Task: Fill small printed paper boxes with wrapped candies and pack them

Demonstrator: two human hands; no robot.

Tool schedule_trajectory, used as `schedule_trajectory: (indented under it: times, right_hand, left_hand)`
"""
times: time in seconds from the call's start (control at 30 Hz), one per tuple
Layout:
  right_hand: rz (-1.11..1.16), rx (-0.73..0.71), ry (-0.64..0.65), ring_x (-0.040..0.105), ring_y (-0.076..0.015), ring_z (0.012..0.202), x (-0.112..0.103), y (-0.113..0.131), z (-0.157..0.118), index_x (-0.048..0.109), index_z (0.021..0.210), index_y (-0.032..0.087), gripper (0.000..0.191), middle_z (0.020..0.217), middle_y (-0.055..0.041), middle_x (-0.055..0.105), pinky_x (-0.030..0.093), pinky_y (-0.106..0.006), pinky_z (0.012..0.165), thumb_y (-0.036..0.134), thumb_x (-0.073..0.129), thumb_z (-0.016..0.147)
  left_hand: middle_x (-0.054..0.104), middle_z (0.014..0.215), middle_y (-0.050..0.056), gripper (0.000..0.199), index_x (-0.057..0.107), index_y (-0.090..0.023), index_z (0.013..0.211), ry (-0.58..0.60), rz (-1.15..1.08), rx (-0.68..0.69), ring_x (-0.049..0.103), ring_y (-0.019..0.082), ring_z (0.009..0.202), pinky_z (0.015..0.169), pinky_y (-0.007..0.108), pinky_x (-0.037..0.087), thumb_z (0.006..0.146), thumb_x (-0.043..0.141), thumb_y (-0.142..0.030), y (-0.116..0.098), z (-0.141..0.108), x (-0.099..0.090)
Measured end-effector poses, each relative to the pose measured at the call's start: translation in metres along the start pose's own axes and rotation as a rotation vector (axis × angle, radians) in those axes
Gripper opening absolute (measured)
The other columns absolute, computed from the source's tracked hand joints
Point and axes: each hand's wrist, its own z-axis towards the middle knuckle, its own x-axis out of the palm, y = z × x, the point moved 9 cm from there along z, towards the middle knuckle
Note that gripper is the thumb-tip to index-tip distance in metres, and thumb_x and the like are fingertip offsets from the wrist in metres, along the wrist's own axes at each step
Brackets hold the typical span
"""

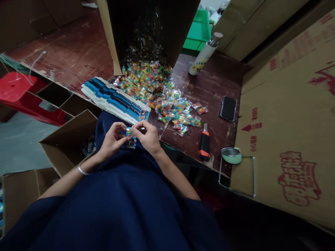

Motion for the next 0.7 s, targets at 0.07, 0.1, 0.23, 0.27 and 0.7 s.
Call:
schedule_trajectory:
  times: [0.07,0.1,0.23,0.27,0.7]
  right_hand:
    - [-0.018,0.033,0.000,0.068,-0.0170,0.072,-0.004,-0.002,0.004,0.071,0.082,0.020,0.037,0.083,-0.0027,0.074,0.057,-0.031,0.068,0.053,0.086,0.076]
    - [-0.029,0.038,-0.004,0.067,-0.0167,0.071,-0.006,-0.003,0.006,0.072,0.081,0.020,0.036,0.080,-0.0023,0.073,0.056,-0.031,0.067,0.052,0.086,0.076]
    - [-0.057,0.016,-0.002,0.064,-0.0157,0.067,-0.010,-0.002,0.011,0.071,0.074,0.019,0.031,0.074,-0.0015,0.072,0.052,-0.030,0.065,0.048,0.083,0.080]
    - [-0.066,-0.003,0.002,0.064,-0.0160,0.069,-0.009,-0.001,0.011,0.071,0.073,0.020,0.031,0.075,-0.0016,0.073,0.052,-0.031,0.066,0.047,0.082,0.081]
    - [-0.592,-0.254,0.088,0.063,-0.0310,0.125,-0.023,-0.005,0.025,0.071,0.120,0.025,0.038,0.128,-0.0100,0.072,0.052,-0.049,0.107,0.037,0.081,0.085]
  left_hand:
    - [0.063,0.103,0.002,0.045,0.056,-0.021,0.112,0.017,0.033,-0.001,0.068,0.011,0.079,0.071,0.022,0.060,0.078,0.085,-0.027,0.000,0.000,-0.001]
    - [0.063,0.105,0.002,0.046,0.056,-0.022,0.116,0.036,0.040,-0.011,0.070,0.012,0.079,0.072,0.023,0.060,0.080,0.083,-0.026,0.001,0.000,0.000]
    - [0.064,0.106,0.003,0.053,0.056,-0.023,0.129,0.096,0.038,-0.034,0.074,0.015,0.080,0.073,0.026,0.062,0.082,0.080,-0.024,0.001,-0.001,0.002]
    - [0.064,0.105,0.003,0.055,0.057,-0.024,0.131,0.100,0.040,-0.035,0.074,0.015,0.079,0.073,0.026,0.063,0.082,0.080,-0.024,0.000,-0.002,0.003]
    - [0.073,0.107,0.007,0.028,0.073,-0.024,0.114,0.137,0.743,0.051,0.072,0.022,0.090,0.082,0.034,0.059,0.086,0.070,-0.020,-0.035,0.020,-0.071]
